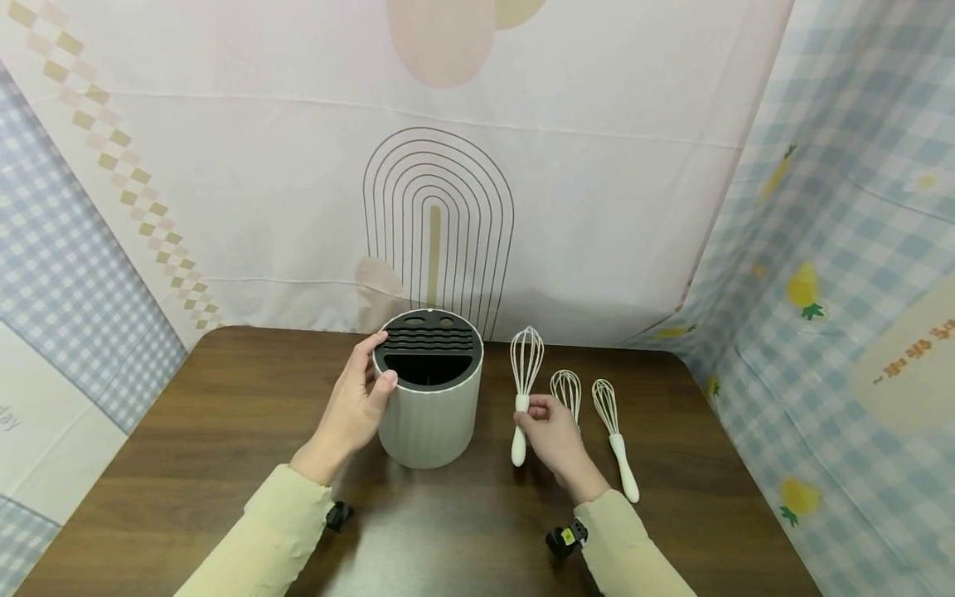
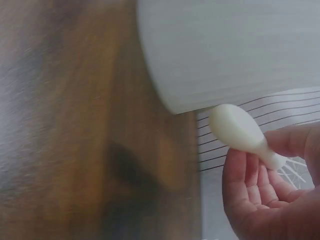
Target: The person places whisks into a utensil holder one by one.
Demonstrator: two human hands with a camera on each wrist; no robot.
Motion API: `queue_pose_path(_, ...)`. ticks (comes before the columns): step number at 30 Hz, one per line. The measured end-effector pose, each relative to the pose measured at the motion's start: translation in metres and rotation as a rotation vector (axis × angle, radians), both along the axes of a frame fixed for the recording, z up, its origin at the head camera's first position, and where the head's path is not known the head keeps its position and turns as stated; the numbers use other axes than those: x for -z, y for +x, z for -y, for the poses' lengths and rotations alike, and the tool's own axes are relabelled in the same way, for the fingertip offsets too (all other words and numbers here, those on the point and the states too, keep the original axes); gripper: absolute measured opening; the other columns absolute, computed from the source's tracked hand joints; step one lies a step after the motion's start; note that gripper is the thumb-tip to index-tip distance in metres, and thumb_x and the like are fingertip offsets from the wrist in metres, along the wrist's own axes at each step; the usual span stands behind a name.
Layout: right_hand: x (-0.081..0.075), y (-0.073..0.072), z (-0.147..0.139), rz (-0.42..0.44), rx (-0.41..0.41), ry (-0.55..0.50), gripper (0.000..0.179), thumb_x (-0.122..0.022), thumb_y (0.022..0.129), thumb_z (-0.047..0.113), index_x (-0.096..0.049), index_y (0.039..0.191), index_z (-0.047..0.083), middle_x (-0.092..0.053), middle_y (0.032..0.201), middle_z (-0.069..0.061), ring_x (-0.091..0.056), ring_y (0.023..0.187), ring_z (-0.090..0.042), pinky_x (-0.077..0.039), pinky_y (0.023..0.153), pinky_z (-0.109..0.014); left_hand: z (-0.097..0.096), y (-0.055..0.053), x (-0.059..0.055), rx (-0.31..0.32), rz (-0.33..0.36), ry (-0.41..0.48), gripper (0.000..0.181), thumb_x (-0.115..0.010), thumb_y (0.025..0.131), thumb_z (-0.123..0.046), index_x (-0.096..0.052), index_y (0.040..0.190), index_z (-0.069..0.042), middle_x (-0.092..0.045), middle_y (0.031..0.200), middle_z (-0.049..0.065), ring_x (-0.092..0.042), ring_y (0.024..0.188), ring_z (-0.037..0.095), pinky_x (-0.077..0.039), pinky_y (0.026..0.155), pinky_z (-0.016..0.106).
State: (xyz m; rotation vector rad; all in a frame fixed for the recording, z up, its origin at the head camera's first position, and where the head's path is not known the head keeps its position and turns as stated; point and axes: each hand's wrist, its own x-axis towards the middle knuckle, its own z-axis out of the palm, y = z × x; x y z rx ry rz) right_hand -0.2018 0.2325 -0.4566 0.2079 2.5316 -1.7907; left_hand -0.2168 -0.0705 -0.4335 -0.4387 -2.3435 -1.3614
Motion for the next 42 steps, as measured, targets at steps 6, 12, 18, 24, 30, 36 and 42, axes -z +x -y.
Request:
queue_pose_path(6,-0.027,0.004,0.002,-0.123,-0.010,-0.064,0.038,-0.065,0.092,0.014,-0.052,0.125,-0.001,-0.059,0.107,-0.015,-0.062,0.087,-0.015,-0.054,0.078,-0.039,0.001,0.000,-0.002,-0.002,-0.014,-0.006,0.060,-0.047,0.092,-0.048,-0.035,0.147,-0.026,-0.040,0.146,0.002,-0.047,0.125,0.022,-0.042,0.098,0.046)
queue_pose_path(12,-0.056,0.009,0.009,-0.228,-0.029,-0.147,0.041,-0.064,0.093,0.014,-0.048,0.128,-0.001,-0.057,0.108,-0.012,-0.062,0.089,-0.012,-0.054,0.078,-0.033,0.002,0.000,-0.002,-0.002,-0.012,-0.007,0.059,-0.048,0.092,-0.048,-0.036,0.145,-0.026,-0.042,0.144,0.004,-0.052,0.117,0.022,-0.045,0.094,0.044)
queue_pose_path(18,-0.077,0.013,0.023,-0.302,-0.073,-0.239,0.041,-0.063,0.093,0.010,-0.046,0.128,-0.004,-0.055,0.109,-0.014,-0.061,0.090,-0.012,-0.053,0.077,-0.028,0.003,-0.001,-0.001,-0.002,-0.059,0.006,0.059,-0.050,0.091,-0.045,-0.039,0.143,-0.020,-0.040,0.147,0.004,-0.050,0.121,0.023,-0.043,0.097,0.045)
queue_pose_path(24,-0.088,0.018,0.035,-0.318,-0.109,-0.288,0.042,-0.063,0.092,0.008,-0.045,0.129,-0.003,-0.054,0.111,-0.015,-0.061,0.092,-0.013,-0.053,0.078,-0.030,0.003,-0.002,-0.001,0.031,-0.123,0.029,0.060,-0.053,0.090,-0.041,-0.041,0.142,-0.012,-0.033,0.154,0.002,-0.043,0.131,0.022,-0.042,0.099,0.046)
queue_pose_path(30,-0.096,0.019,0.044,-0.368,-0.108,-0.358,0.039,-0.063,0.092,0.008,-0.046,0.125,-0.002,-0.055,0.111,-0.018,-0.062,0.090,-0.017,-0.054,0.077,-0.033,0.004,-0.001,-0.003,0.039,-0.119,0.028,0.060,-0.053,0.090,-0.041,-0.041,0.142,-0.012,-0.034,0.153,0.000,-0.045,0.129,0.021,-0.042,0.099,0.045)
queue_pose_path(36,-0.103,0.016,0.055,-0.425,-0.074,-0.438,0.036,-0.063,0.092,0.004,-0.047,0.123,-0.002,-0.056,0.110,-0.019,-0.063,0.091,-0.020,-0.055,0.077,-0.036,0.003,-0.002,-0.002,0.030,-0.106,0.011,0.059,-0.053,0.090,-0.041,-0.041,0.141,-0.014,-0.035,0.153,-0.001,-0.045,0.129,0.021,-0.041,0.100,0.043)
queue_pose_path(42,-0.106,0.010,0.065,-0.456,-0.075,-0.497,0.037,-0.062,0.091,0.001,-0.047,0.125,-0.003,-0.055,0.110,-0.024,-0.063,0.089,-0.021,-0.055,0.076,-0.041,0.002,-0.003,-0.002,0.022,-0.087,0.003,0.060,-0.052,0.090,-0.041,-0.040,0.142,-0.015,-0.034,0.153,-0.003,-0.045,0.129,0.021,-0.041,0.100,0.042)
